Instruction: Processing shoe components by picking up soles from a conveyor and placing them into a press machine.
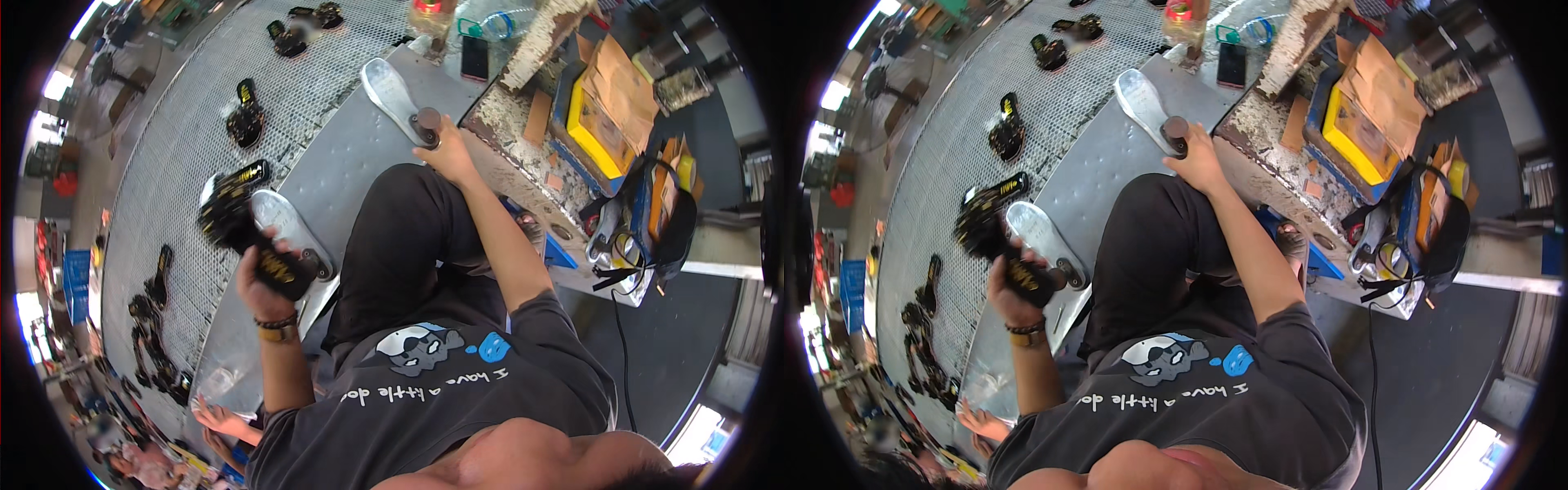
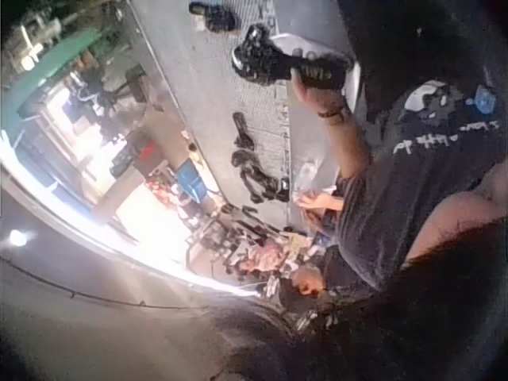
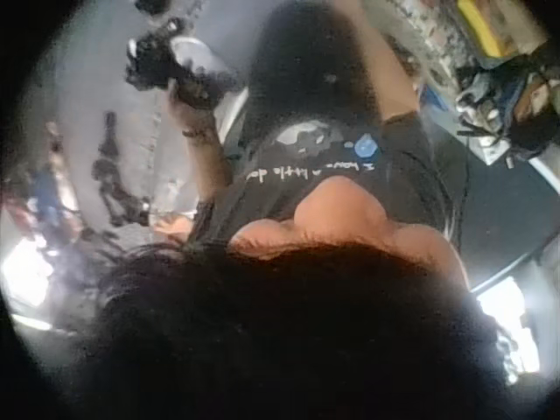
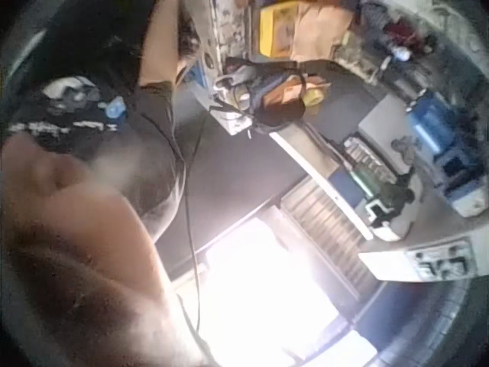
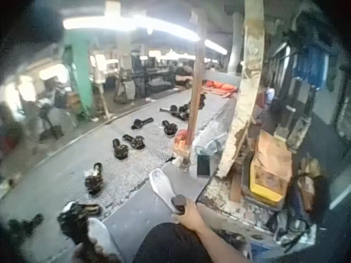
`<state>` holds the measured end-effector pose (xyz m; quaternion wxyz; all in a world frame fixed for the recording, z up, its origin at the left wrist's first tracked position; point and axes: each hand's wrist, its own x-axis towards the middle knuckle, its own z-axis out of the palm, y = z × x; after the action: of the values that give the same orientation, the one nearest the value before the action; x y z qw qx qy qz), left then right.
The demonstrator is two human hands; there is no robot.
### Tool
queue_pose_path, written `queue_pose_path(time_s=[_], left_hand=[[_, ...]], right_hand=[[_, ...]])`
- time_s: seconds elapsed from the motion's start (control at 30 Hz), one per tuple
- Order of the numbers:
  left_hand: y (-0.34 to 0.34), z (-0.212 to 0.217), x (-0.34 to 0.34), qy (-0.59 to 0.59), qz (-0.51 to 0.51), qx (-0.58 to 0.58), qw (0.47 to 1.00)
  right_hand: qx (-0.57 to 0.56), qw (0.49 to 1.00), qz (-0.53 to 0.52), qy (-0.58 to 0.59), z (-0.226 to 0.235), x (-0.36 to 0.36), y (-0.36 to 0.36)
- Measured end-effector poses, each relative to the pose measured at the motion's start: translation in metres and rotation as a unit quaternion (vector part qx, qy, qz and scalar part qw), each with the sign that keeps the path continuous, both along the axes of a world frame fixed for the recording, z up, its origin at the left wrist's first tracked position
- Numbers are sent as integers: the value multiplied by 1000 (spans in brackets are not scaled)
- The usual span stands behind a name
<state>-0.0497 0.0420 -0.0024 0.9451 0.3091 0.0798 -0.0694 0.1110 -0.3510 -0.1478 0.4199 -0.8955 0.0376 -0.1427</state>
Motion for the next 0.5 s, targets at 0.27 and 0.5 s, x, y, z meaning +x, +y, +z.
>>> queue_pose_path(time_s=[0.27, 0.5], left_hand=[[-64, -10, 20, 66, 54, 102, 991], [-124, -2, 22, -74, -109, 63, 989]], right_hand=[[100, 993, 43, -37, 158, -67, 63], [318, 926, 199, -42, 193, -247, 73]])
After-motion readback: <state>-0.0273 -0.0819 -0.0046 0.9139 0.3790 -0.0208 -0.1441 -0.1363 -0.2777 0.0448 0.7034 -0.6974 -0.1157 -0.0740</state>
